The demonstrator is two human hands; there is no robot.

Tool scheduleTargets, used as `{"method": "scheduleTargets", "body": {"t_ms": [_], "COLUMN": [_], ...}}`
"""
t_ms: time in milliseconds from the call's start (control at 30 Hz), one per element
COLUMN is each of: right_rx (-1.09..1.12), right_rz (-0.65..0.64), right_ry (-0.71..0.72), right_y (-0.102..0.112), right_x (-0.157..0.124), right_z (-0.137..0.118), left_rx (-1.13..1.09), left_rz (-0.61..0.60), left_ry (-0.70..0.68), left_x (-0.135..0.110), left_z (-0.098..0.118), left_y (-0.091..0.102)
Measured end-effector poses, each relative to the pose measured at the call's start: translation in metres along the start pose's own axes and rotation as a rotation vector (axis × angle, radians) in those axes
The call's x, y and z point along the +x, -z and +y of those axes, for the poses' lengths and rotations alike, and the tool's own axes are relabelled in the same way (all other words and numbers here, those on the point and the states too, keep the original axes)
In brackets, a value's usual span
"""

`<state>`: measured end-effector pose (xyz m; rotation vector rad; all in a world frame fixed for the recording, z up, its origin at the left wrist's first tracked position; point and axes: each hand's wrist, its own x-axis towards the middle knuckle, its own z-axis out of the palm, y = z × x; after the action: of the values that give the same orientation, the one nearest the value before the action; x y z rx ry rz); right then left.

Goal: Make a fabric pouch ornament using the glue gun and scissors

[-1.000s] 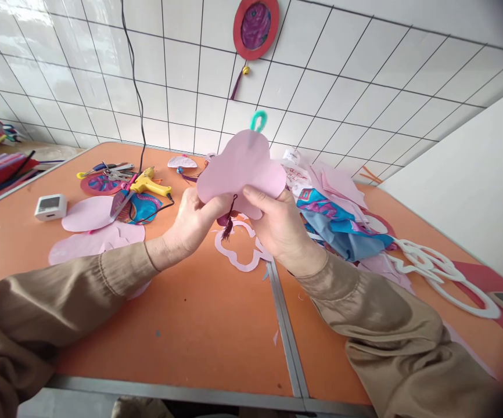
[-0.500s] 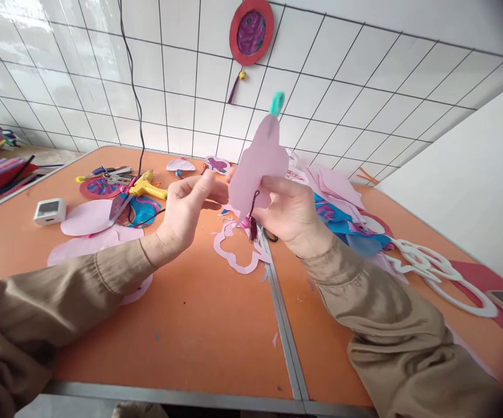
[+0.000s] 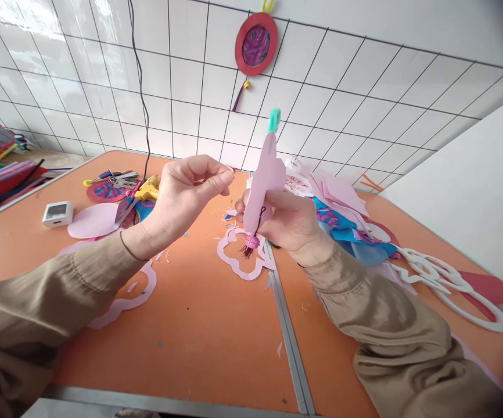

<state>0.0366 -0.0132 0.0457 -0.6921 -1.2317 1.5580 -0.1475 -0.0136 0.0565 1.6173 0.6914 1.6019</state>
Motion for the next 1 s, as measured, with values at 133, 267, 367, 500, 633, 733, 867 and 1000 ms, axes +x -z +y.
{"method": "scheduleTargets", "body": {"t_ms": [133, 267, 367, 500, 633, 733, 867, 1000], "right_rx": [0.051, 0.011, -0.011, 0.002, 0.003, -0.022, -0.056, 0.002], "right_rz": [0.035, 0.029, 0.056, 0.108, 0.112, 0.124, 0.114, 0.105], "right_ry": [0.083, 0.058, 0.053, 0.104, 0.128, 0.117, 0.114, 0.103], "right_y": [0.0, 0.001, 0.001, 0.001, 0.003, 0.004, 0.003, 0.001], "right_x": [0.0, -0.001, -0.001, 0.0, 0.0, 0.0, -0.001, -0.002], "right_z": [-0.003, -0.008, -0.011, -0.01, -0.011, -0.013, -0.016, -0.013], "left_rx": [0.084, 0.161, 0.233, 0.275, 0.261, 0.288, 0.325, 0.359], "left_rz": [-0.058, -0.149, -0.186, -0.184, -0.166, -0.163, -0.158, -0.226], "left_ry": [0.092, 0.16, 0.186, 0.211, 0.222, 0.215, 0.218, 0.175], "left_x": [0.001, 0.003, 0.003, 0.002, 0.001, 0.0, -0.001, -0.001], "left_z": [0.002, -0.002, -0.008, -0.011, -0.008, -0.007, -0.011, -0.016], "left_y": [0.003, 0.004, 0.002, 0.001, 0.0, -0.001, -0.001, -0.001]}}
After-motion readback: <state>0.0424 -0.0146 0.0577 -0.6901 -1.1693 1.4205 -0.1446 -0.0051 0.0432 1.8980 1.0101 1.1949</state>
